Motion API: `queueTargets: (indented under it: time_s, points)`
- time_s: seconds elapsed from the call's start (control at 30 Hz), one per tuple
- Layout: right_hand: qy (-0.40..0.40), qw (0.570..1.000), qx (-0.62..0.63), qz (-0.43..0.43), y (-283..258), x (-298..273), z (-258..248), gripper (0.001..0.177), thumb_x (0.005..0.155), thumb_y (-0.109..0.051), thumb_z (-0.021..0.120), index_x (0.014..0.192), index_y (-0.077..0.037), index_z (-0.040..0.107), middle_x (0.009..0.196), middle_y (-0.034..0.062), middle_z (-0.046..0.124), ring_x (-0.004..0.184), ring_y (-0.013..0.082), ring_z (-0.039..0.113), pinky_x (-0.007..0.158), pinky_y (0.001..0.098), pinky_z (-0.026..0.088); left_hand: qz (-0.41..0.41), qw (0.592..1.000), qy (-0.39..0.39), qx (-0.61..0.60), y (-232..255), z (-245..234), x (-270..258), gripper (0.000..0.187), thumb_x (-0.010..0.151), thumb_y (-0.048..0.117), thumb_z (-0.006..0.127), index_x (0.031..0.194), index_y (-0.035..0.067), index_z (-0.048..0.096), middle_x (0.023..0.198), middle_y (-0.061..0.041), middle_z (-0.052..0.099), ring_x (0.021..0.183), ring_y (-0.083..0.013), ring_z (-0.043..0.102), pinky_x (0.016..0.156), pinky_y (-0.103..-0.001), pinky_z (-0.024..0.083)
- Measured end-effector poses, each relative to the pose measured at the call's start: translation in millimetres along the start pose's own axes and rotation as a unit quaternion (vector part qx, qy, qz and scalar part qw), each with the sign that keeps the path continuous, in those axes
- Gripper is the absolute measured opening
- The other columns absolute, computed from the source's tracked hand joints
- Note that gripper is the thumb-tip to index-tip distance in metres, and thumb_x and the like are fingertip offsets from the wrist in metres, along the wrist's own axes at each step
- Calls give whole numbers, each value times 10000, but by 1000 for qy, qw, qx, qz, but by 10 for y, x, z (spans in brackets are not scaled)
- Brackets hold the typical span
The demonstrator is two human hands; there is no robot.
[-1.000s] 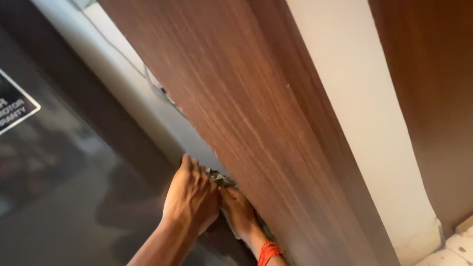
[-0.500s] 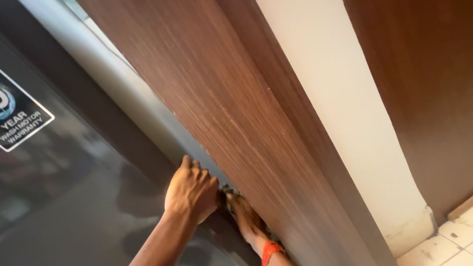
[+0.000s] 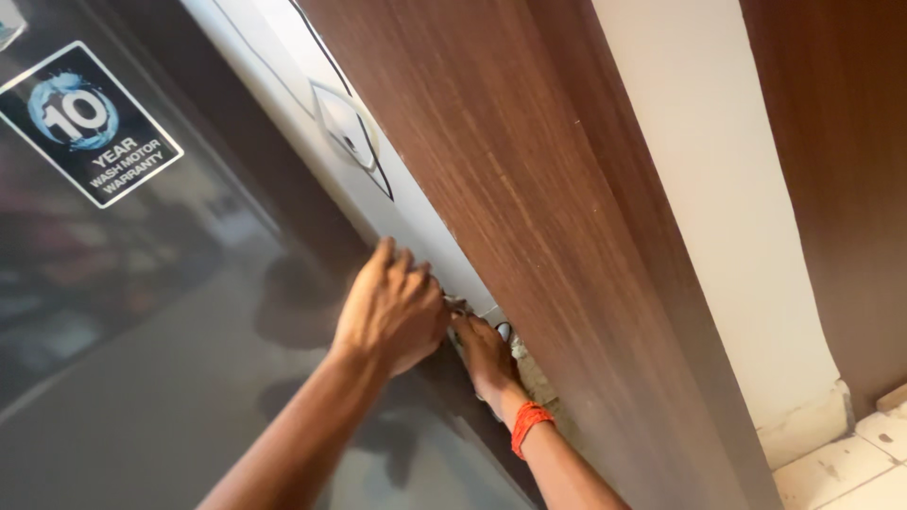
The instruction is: The person wipes the exterior surfaces of a top-loading washing machine using a cloth. They clean the control panel, front, sides, and top of the machine, moving around it to reach different areas.
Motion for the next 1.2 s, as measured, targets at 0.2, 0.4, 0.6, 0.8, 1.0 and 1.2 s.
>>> queueTargets:
  time_s: [0.2,0.4,0.6,0.8,1.0,1.2]
  points:
    - [12,987,-128,92,-258,-266,-90,548,918,-566,473,1245,-209,729,1246,74,728,1178,244,638,1015,370,428,22,988,-146,-37,-172,-106,-98,398,926,407,545,776,109,762,842,-85,730,990,-310,620,1040,-468,367]
    - [22,998,-52,21,-567,-228,59,494,934,-530,513,1263,-204,685,1313,33,695,1208,194,616,1010,345,433,-24,987,-142,-73,-147,-74,-112,412,899,428,549,744,112,763,844,-77,744,1007,-278,621,1051,-438,354]
    - [28,998,-46,16,-421,22,175,487,951,-512,514,1056,-82,717,980,84,709,917,203,603,843,367,481,-10,996,-72,-44,-132,-110,-110,334,823,381,570,688,147,766,873,-51,749,966,-267,640,981,-434,384]
    - [31,997,-59,-33,115,-101,-7,531,985,-532,527,924,-22,660,854,135,622,813,208,561,752,393,453,0,992,-115,-58,-141,-170,-82,419,921,410,536,662,145,730,755,-27,715,917,-245,633,940,-402,398]
    - [21,985,-142,99,-150,-439,-163,511,937,-573,483,973,-108,692,921,85,698,867,248,623,810,414,472,-21,989,-140,-42,-130,-231,-43,416,920,391,528,636,155,720,744,-2,723,907,-205,641,933,-356,405]
    - [23,985,-170,31,-774,-458,91,521,967,-554,364,1139,-172,674,1137,117,709,1047,349,649,876,479,476,-20,995,-89,-28,-121,-206,-54,389,892,404,532,645,170,718,776,12,747,906,-189,666,911,-347,419]
Point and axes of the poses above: each hand's wrist, its own x-axis towards the middle knuckle, its own z-axis out of the palm, y = z × x, the point moved 2 cm from there along x, towards the middle knuckle
